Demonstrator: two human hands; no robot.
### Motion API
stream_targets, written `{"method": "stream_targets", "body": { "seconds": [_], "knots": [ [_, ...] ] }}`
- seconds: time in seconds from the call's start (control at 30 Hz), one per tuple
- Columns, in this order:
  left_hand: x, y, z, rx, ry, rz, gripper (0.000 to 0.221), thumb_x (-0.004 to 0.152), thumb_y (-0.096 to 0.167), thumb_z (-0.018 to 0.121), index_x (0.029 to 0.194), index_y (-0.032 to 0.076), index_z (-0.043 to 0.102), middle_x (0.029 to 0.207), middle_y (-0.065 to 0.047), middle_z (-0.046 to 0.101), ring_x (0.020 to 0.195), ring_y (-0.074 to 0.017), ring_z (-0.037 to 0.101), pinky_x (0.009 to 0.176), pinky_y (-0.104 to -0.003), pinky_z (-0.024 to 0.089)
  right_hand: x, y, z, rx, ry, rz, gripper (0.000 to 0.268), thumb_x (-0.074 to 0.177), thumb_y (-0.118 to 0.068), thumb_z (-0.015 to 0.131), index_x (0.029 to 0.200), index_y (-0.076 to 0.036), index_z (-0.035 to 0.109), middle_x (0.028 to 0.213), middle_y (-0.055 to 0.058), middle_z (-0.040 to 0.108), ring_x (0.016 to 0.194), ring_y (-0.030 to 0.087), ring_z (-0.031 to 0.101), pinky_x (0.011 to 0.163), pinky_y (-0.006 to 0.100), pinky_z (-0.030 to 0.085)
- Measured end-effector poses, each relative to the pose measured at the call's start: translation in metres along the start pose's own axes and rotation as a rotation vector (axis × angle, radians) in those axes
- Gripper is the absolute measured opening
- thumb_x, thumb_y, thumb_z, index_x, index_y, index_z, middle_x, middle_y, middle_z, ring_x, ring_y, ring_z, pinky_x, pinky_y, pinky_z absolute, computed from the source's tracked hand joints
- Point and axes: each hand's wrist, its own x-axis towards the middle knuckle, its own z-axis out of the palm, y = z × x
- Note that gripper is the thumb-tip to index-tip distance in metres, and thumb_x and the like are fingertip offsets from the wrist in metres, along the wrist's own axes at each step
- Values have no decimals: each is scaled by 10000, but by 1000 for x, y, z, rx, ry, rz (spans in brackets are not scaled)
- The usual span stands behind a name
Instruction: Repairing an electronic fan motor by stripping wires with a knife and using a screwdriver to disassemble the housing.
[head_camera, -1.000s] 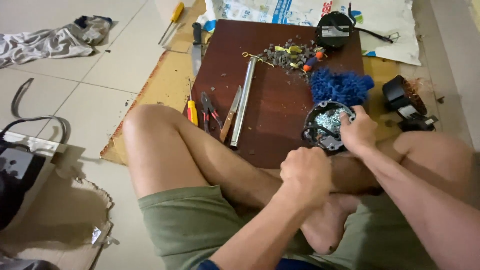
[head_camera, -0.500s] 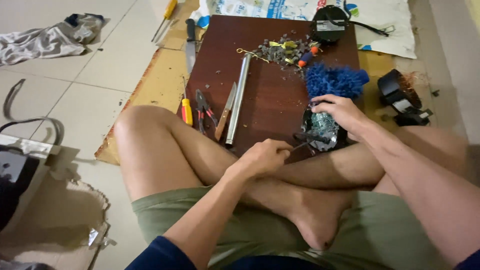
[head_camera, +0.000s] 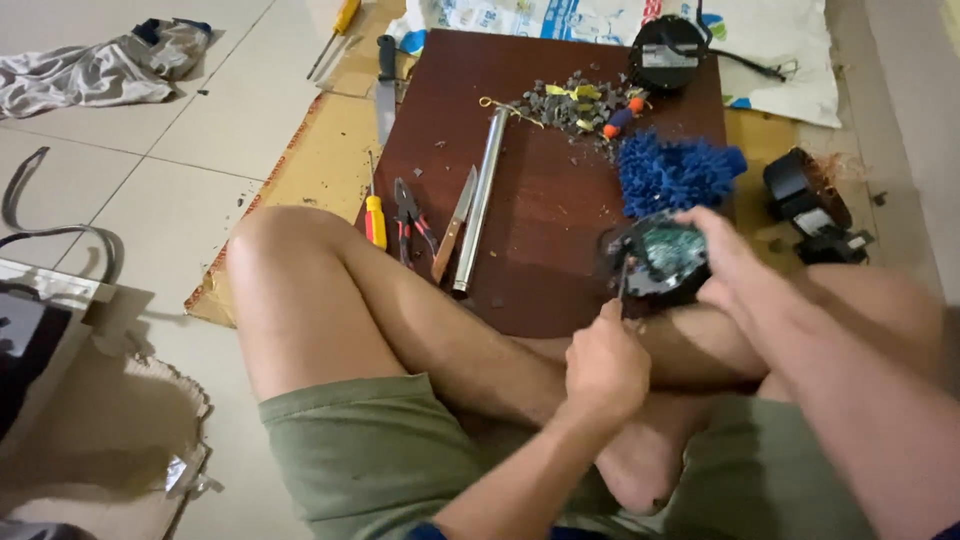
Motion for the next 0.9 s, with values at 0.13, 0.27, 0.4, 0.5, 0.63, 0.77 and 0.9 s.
{"method": "stream_targets", "body": {
  "seconds": [0.13, 0.27, 0.4, 0.5, 0.63, 0.77, 0.9],
  "knots": [
    [23, -3, -26, 164, 26, 53, 426, 1079, 245, 479, 1474, 168, 617, 1224, -269, 730, 1200, -452, 692, 1003, -573, 577, -27, -15, 12, -55, 27, -52, 485, 799, -395, 836, 1173, -110, 717, 978, 152, 739, 876, 280, 758, 709, 602, 613],
    [55, -33, -64, 373, -26, 142, 382, 1015, 349, 523, 1322, 282, 741, 1203, -175, 777, 1181, -418, 718, 983, -546, 597, -30, -10, 12, -98, 26, -57, 471, 807, -363, 835, 1167, -86, 716, 1002, 175, 746, 864, 345, 765, 680, 600, 636],
    [23, -9, -110, 418, -111, 154, 394, 975, 335, 522, 1289, 299, 759, 1311, -143, 755, 1303, -414, 655, 1107, -529, 540, -29, -11, 15, -107, -4, -67, 469, 796, -353, 848, 1157, -83, 718, 996, 176, 746, 857, 349, 764, 658, 606, 627],
    [21, -9, -109, 335, -146, 175, 402, 981, 309, 523, 1314, 309, 747, 1283, -109, 770, 1273, -367, 689, 1047, -500, 574, -37, -17, 19, -91, -55, 14, 395, 819, -351, 805, 1083, -74, 709, 956, 131, 745, 833, 320, 761, 665, 567, 637],
    [49, -24, -81, 339, -126, 163, 392, 1000, 291, 544, 1344, 262, 730, 1310, -138, 755, 1278, -383, 682, 1064, -513, 574, -27, -19, 15, -55, -93, 52, 392, 838, -360, 795, 1099, -80, 709, 981, 140, 746, 851, 348, 761, 690, 594, 644],
    [45, -27, -34, 365, -48, 196, 404, 998, 244, 575, 1380, 232, 707, 1148, -199, 775, 1088, -414, 748, 901, -537, 632, -25, -21, 14, -13, -72, 83, 397, 868, -344, 782, 1128, -60, 686, 1007, 115, 734, 924, 318, 752, 806, 581, 630],
    [6, 3, -30, 514, -46, 253, 515, 1007, 52, 522, 1517, -14, 540, 1145, -315, 721, 1090, -478, 716, 853, -604, 634, -29, -18, 19, -13, 21, 61, 551, 827, -381, 821, 1211, -22, 656, 1076, 164, 728, 952, 364, 749, 813, 592, 622]
  ]
}}
